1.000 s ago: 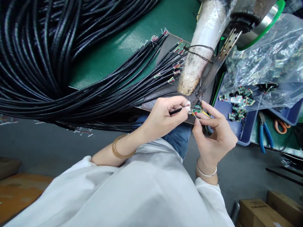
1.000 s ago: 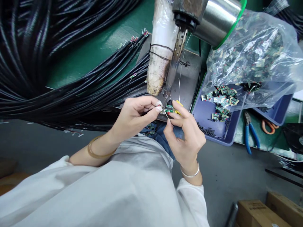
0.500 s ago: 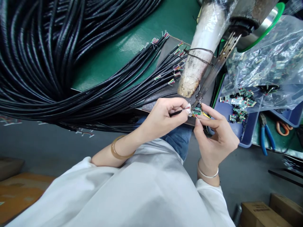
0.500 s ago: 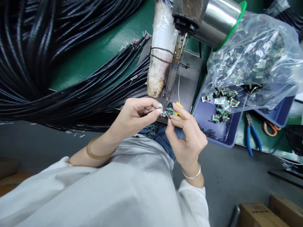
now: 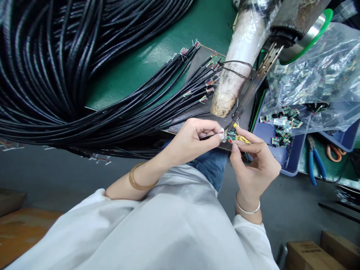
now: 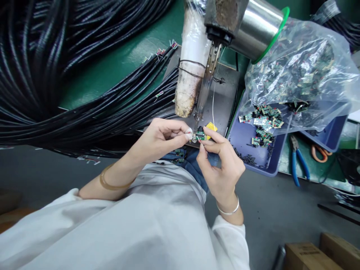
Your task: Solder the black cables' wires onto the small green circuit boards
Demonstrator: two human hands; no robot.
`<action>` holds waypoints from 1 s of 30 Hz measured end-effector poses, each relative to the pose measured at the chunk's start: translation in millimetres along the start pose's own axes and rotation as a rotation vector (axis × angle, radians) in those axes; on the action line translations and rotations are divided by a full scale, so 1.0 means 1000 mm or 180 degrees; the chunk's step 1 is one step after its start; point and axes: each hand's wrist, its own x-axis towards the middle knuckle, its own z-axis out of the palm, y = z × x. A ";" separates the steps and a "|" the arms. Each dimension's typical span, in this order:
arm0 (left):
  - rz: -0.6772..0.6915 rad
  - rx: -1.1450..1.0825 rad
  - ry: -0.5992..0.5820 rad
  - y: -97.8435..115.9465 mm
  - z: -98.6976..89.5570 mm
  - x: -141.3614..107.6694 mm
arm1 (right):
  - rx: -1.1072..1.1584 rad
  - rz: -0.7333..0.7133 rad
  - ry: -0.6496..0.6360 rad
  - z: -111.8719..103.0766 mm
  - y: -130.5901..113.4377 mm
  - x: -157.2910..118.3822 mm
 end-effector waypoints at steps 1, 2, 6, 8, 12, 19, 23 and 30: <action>-0.0014 -0.0024 -0.0027 0.000 0.000 0.000 | -0.0004 0.0005 -0.0004 0.000 0.000 0.001; -0.0023 -0.0043 -0.0049 0.000 -0.001 0.001 | -0.0017 -0.0006 -0.0008 0.000 -0.001 0.002; -0.0007 -0.0116 -0.0059 0.001 -0.001 0.003 | -0.0057 -0.0140 0.0028 0.000 -0.002 0.007; -0.0007 -0.0144 -0.0033 0.002 -0.002 0.003 | -0.0096 -0.0171 0.0051 0.000 -0.003 0.008; -0.0033 -0.0159 0.0003 0.005 -0.002 0.002 | -0.0200 -0.0186 0.0050 0.000 -0.005 0.010; -0.0185 -0.0193 -0.0056 0.007 -0.002 0.004 | -0.0289 -0.0288 -0.0005 -0.003 -0.007 0.009; -0.0201 -0.0239 -0.0116 0.005 -0.002 0.004 | -0.0452 -0.0342 0.0000 -0.003 -0.007 0.008; -0.0204 -0.0181 -0.0212 -0.002 -0.002 0.002 | -0.0431 -0.0357 0.0000 -0.001 -0.004 0.004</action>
